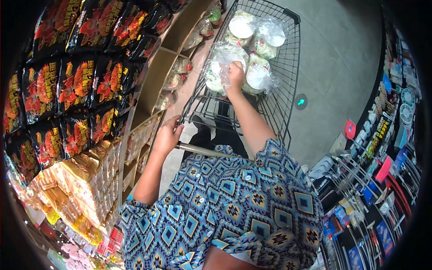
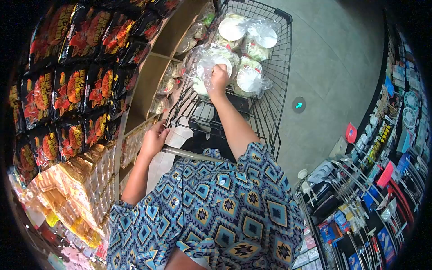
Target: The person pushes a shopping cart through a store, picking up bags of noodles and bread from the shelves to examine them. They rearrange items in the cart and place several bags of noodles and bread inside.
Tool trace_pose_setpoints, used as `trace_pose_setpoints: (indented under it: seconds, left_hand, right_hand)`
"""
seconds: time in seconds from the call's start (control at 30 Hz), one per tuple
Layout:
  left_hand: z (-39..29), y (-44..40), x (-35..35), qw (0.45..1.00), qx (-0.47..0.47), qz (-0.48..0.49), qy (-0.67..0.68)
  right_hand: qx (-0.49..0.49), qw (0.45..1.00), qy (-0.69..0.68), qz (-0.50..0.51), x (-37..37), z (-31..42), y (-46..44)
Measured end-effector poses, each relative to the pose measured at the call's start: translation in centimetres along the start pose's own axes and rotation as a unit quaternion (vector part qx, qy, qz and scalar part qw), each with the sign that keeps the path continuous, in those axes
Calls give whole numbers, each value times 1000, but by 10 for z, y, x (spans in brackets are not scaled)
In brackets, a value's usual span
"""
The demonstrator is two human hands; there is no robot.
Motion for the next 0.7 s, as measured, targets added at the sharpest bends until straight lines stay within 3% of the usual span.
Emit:
trace_pose_setpoints:
  seconds: [0.07,0.1,0.17,0.2,0.27,0.3,0.33,0.4,0.47,0.53,0.67,0.7]
  left_hand:
    - [-1,1,0,1000,4,1,-2]
    - [-3,1,0,1000,7,1,-3]
    - [-5,0,0,1000,6,4,-18]
    - [-4,0,0,999,1,6,-32]
    - [-3,-4,-3,999,22,-1,-29]
    - [-6,-8,-4,999,44,-5,-26]
    - [-17,-14,-6,999,46,-3,-28]
    - [-66,-30,-23,976,175,-116,-56]
    - [-122,-47,-23,953,267,-133,-60]
    - [-166,-65,-6,916,349,-124,-156]
    - [-185,-104,39,870,409,-106,-256]
    - [-168,-122,54,916,323,-34,-235]
  right_hand:
    - [15,1000,-1,8,27,-43,18]
    - [111,984,-136,21,47,-88,32]
    - [-53,998,-3,32,11,-16,16]
    - [-53,998,-5,32,-5,2,11]
    - [-1,982,50,182,0,3,7]
    - [89,946,98,296,17,-29,15]
    - [91,946,98,294,9,-31,12]
    - [53,930,41,362,6,-21,12]
    - [60,918,70,385,-8,-5,1]
    - [22,880,62,470,-4,1,4]
    - [22,922,89,375,-18,-24,-20]
    - [53,939,143,310,-33,-29,-28]
Point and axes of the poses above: each hand's wrist, its own y-axis away from the middle knuckle, its own x-axis out of the palm, z = x × y, the point moved 8 cm from there along -y, towards the middle knuckle, and after that the axes turned 3 degrees about y, right-handed, at the moved point
